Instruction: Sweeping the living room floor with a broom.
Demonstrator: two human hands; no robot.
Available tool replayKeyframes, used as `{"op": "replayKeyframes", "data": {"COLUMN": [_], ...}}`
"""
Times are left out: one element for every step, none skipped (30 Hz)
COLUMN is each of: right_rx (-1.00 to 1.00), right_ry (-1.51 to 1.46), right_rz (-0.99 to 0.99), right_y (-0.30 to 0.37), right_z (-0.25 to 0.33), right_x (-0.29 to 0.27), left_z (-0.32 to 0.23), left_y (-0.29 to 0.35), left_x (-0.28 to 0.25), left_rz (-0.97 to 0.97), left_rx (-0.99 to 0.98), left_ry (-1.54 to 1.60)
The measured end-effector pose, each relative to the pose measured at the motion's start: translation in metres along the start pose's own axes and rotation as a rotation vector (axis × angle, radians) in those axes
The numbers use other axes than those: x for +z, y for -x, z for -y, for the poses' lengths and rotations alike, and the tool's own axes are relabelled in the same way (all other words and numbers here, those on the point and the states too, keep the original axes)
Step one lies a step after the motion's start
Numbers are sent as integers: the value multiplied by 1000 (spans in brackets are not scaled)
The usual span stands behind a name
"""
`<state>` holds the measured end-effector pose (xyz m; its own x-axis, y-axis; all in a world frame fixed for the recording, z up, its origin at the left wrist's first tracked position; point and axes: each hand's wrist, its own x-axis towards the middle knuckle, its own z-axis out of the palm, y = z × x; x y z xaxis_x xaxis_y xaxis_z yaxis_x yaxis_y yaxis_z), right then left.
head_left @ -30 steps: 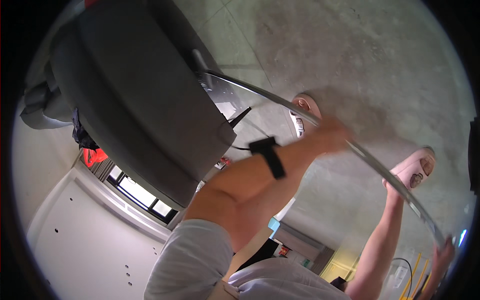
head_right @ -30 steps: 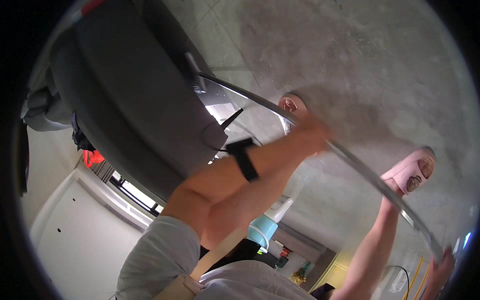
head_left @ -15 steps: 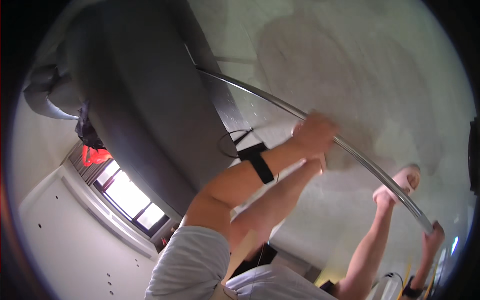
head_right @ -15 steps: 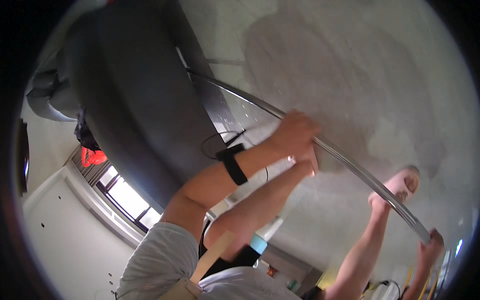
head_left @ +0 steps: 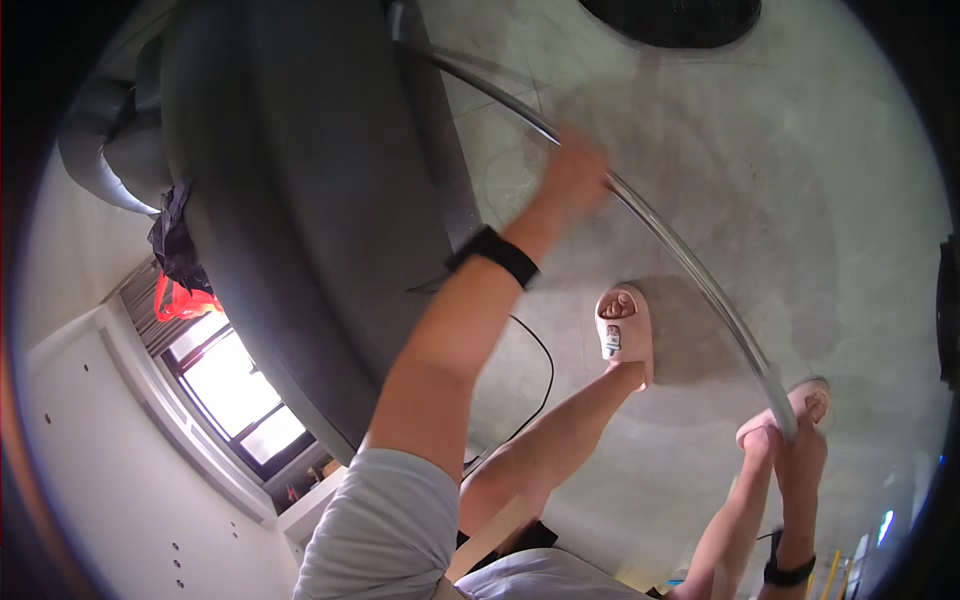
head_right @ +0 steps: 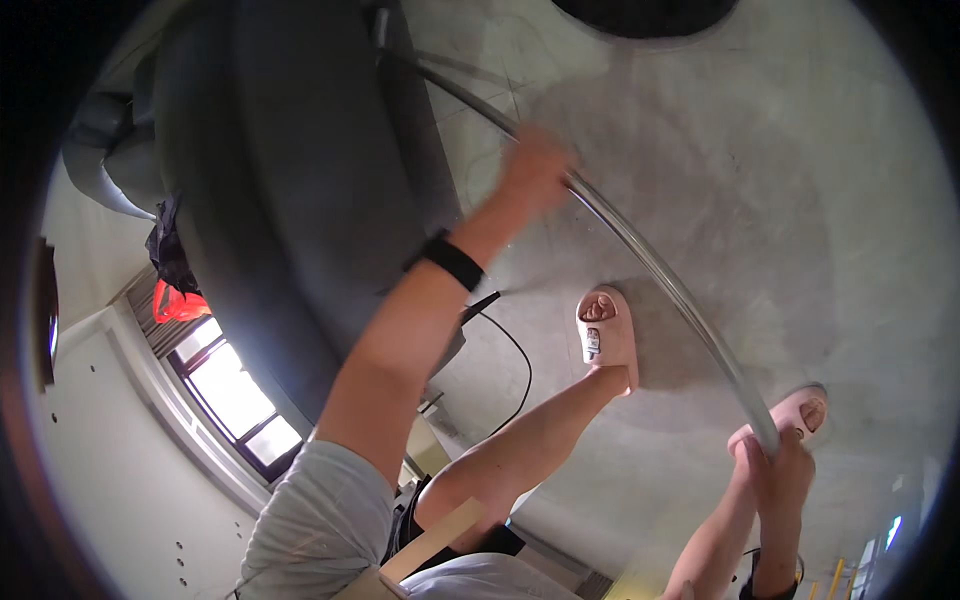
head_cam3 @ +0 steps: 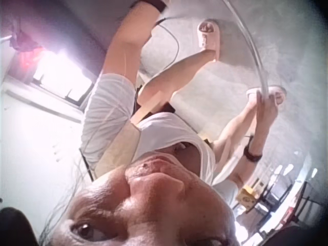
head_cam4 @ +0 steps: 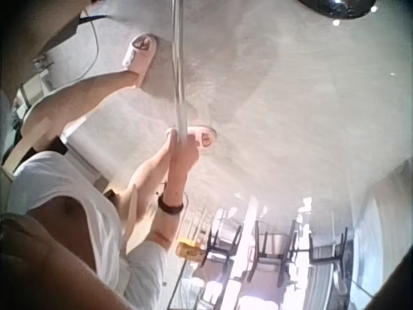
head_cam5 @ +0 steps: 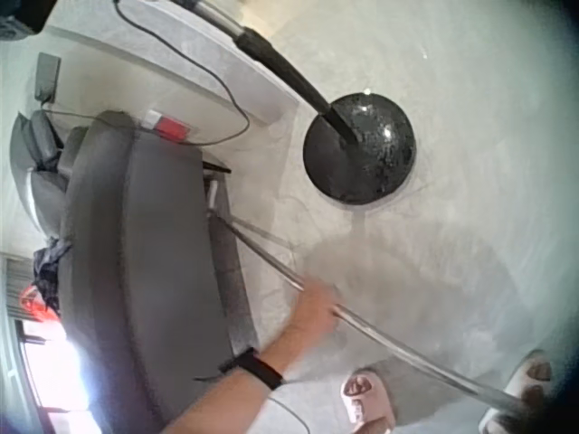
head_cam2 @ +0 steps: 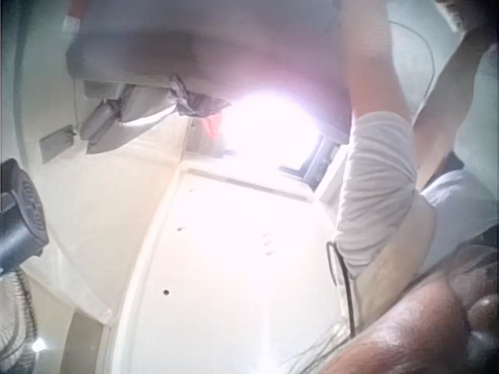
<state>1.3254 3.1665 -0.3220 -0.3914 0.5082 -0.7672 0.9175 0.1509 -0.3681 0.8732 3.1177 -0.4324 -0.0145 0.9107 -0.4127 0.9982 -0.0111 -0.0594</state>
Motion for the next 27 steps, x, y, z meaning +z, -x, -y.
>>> {"op": "replayKeyframes", "data": {"right_rx": [103,151,18,55,502,233,91,205,320,346,368,389,377,389,171,461,276,121,252,47,27,-103,-117,-257,-300,-385,-457], "right_ry": [78,244,339,380,218,352,582,553,522,523,524,523,563,611,505,96,259,448,382,362,184,136,172,75,35,4,-17], "right_rz": [98,55,-41,17,437,284,190,223,258,300,343,390,403,414,205,261,136,-15,197,115,138,51,164,126,144,165,177], "right_y": [29,75,132,185,234,286,363,369,373,393,421,447,400,348,338,295,253,199,135,84,38,4,-26,-44,-58,-68,-71], "right_z": [-37,-83,-162,-198,-241,-228,-284,-259,-229,-252,-284,-313,-290,-248,-257,-275,-268,-221,-184,-136,-87,-38,3,41,77,103,119], "right_x": [-3,-10,14,3,-29,-64,-75,-101,-121,-126,-130,-134,-130,-126,-109,-78,-44,-20,-6,10,23,44,58,72,82,93,98], "left_z": [-41,-100,-143,-204,-253,-292,-329,-355,-383,-372,-357,-367,-360,-346,-317,-289,-260,-216,-186,-124,-82,-43,-1,39,72,87,94], "left_y": [5,2,27,40,51,78,104,134,162,160,162,173,176,169,150,132,122,107,101,93,84,88,101,116,122,129,128], "left_x": [5,-5,19,-3,-52,-86,-100,-105,-111,-140,-169,-157,-139,-124,-117,-100,-59,-33,-18,3,14,14,30,42,49,48,47], "left_rz": [-41,-144,-527,-63,-386,-233,-167,-129,-75,-99,-123,-27,44,109,-90,-114,-255,-136,-175,-35,54,10,-14,-47,71,56,29], "left_rx": [29,103,123,-41,218,230,271,395,518,518,513,529,442,369,328,296,218,203,-129,-22,-87,-150,-236,-285,-409,-435,-453], "left_ry": [264,390,917,1206,727,653,809,842,883,903,922,898,907,931,870,780,807,620,429,501,373,292,133,73,21,-22,-53]}}
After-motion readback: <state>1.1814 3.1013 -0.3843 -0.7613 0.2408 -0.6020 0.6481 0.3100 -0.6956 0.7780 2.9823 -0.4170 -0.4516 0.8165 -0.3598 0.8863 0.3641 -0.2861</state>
